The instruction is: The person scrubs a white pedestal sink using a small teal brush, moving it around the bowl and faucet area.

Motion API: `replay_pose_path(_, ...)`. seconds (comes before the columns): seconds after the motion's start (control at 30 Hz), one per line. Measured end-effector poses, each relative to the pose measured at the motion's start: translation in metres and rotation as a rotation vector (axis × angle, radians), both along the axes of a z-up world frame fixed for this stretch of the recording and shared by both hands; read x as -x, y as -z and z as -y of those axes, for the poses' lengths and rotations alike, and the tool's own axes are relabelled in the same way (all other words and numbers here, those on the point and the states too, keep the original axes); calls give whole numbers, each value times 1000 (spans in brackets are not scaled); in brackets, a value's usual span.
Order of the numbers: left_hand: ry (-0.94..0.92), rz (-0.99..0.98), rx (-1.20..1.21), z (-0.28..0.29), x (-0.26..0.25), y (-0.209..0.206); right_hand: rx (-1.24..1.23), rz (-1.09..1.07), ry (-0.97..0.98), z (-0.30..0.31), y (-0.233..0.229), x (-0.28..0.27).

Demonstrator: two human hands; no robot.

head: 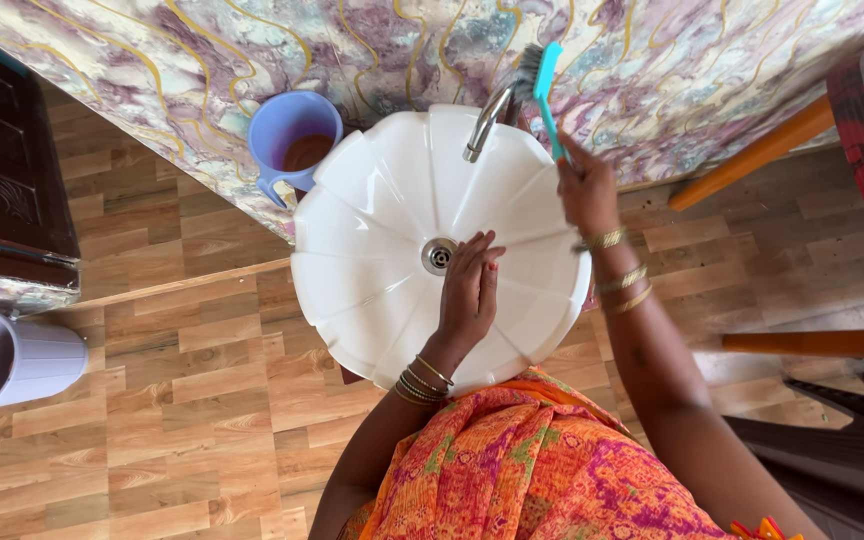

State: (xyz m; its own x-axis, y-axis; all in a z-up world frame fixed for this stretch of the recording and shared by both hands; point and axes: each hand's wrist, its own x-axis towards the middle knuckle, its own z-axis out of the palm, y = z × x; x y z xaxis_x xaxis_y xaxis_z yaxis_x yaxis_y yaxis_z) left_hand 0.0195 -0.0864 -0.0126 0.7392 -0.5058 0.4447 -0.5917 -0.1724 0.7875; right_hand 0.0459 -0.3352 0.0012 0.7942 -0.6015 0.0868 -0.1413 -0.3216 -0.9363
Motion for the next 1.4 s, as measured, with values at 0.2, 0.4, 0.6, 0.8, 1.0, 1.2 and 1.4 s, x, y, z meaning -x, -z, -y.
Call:
replay_pose_path(0.2, -16, -34, -13, -2, 0, 1, 536, 223, -31, -26, 26, 18)
replay_pose_path(0.4, -10, -37, 22, -5, 0, -1, 194, 27, 45, 22, 35, -9)
replay_pose_path(0.6, -25, -48, 11, -5, -1, -2, 20, -40, -136, -24, 14, 48)
replay_pose_path(0.8, -28, -60, 11, -2, 0, -1, -663, 30, -129, -56, -11, 40)
replay_pose_path(1.0, -33, -57, 4, -3, -1, 5, -1496, 205, -188, -16, 12, -7)
replay_pose_path(1.2, -58, -64, 2, -5, 0, 7, -2137, 294, -265, 29, 4, 7)
replay_pose_path(1.4, -40, -55, 18, -2, 0, 5, -1484, 236, -382, -11, -37, 34)
